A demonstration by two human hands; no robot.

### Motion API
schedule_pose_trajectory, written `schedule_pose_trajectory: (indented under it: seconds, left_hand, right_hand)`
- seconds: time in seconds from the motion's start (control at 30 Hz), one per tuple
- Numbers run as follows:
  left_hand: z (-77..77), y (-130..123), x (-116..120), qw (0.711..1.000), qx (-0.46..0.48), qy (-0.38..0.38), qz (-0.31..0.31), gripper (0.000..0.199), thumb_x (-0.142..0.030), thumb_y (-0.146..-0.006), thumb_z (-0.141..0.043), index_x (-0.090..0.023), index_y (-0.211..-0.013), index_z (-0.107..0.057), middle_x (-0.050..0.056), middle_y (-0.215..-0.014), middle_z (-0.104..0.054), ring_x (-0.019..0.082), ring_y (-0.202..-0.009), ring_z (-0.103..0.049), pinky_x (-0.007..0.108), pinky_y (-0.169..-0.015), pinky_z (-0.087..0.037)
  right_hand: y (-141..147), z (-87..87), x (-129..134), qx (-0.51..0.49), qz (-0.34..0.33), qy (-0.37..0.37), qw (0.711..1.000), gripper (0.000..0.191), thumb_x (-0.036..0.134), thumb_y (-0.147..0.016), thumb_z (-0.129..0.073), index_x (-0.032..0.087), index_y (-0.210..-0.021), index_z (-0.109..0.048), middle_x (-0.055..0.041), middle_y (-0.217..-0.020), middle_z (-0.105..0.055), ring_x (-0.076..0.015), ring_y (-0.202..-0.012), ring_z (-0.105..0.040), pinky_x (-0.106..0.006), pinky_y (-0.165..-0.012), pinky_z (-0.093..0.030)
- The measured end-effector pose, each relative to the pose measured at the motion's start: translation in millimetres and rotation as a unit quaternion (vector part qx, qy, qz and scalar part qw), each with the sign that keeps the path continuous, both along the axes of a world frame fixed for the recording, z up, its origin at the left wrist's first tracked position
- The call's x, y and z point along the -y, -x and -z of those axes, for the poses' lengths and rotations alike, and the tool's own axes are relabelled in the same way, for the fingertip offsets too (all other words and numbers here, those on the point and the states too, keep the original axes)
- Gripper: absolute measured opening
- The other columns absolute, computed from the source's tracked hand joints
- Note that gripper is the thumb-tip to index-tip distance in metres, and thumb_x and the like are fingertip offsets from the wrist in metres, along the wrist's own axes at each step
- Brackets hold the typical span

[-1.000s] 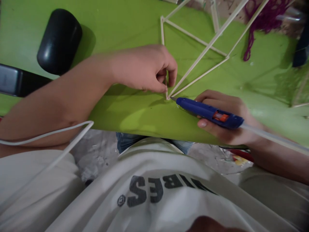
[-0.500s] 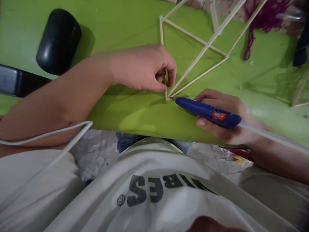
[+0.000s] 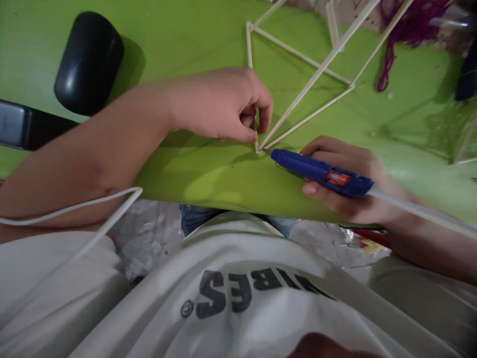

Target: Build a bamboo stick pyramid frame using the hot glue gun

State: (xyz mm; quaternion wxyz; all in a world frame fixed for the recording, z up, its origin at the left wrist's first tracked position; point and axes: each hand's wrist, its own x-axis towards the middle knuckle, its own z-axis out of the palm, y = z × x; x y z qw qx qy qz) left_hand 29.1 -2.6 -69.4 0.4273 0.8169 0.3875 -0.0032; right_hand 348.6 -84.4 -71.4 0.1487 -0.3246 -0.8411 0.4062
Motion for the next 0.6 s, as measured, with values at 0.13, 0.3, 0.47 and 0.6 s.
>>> schedule_pose_trajectory:
  seconds: [0.13,0.3,0.47,0.6]
  left_hand:
    - [-1.2,-0.1,1.6,1.0,-0.005,-0.004,0.0,0.024,-0.005,-0.096,-0.092,-0.019,-0.115,-0.092,-0.008,-0.07,-0.073,0.011,-0.055,-0.06,0.028,-0.055,-0.042]
    - [-0.1,-1.1,2.2,1.0,-0.015,-0.002,-0.005,0.022,-0.008,-0.095,-0.091,-0.021,-0.114,-0.092,-0.007,-0.072,-0.074,0.012,-0.056,-0.061,0.029,-0.057,-0.042]
    - [0.3,0.2,1.1,1.0,-0.013,-0.004,-0.001,0.022,-0.01,-0.097,-0.092,-0.021,-0.116,-0.092,-0.007,-0.073,-0.074,0.011,-0.058,-0.061,0.028,-0.058,-0.043]
    - [0.5,1.1,1.3,1.0,-0.012,0.003,-0.006,0.022,-0.011,-0.097,-0.093,-0.021,-0.117,-0.092,-0.007,-0.072,-0.075,0.011,-0.055,-0.061,0.028,-0.056,-0.043]
  right_hand:
    - [-2.7,4.6,2.0,-0.008,-0.013,-0.016,1.0,0.022,0.036,-0.109,-0.082,0.024,-0.1,-0.065,-0.0101,-0.106,-0.072,-0.0228,-0.084,-0.069,-0.039,-0.073,-0.052]
    - [-6.2,9.0,9.0,0.007,0.015,-0.01,1.0,0.02,0.038,-0.109,-0.083,0.027,-0.104,-0.067,-0.0107,-0.112,-0.075,-0.0283,-0.09,-0.071,-0.044,-0.077,-0.05]
    - [-6.6,7.1,10.1,0.01,0.02,-0.006,1.0,0.021,0.039,-0.108,-0.085,0.027,-0.104,-0.067,-0.0109,-0.113,-0.075,-0.0285,-0.09,-0.07,-0.045,-0.078,-0.049]
    - [-11.7,2.6,6.6,-0.007,0.038,0.02,0.999,0.024,0.036,-0.102,-0.09,0.028,-0.099,-0.067,-0.0103,-0.108,-0.072,-0.0287,-0.088,-0.065,-0.047,-0.078,-0.046]
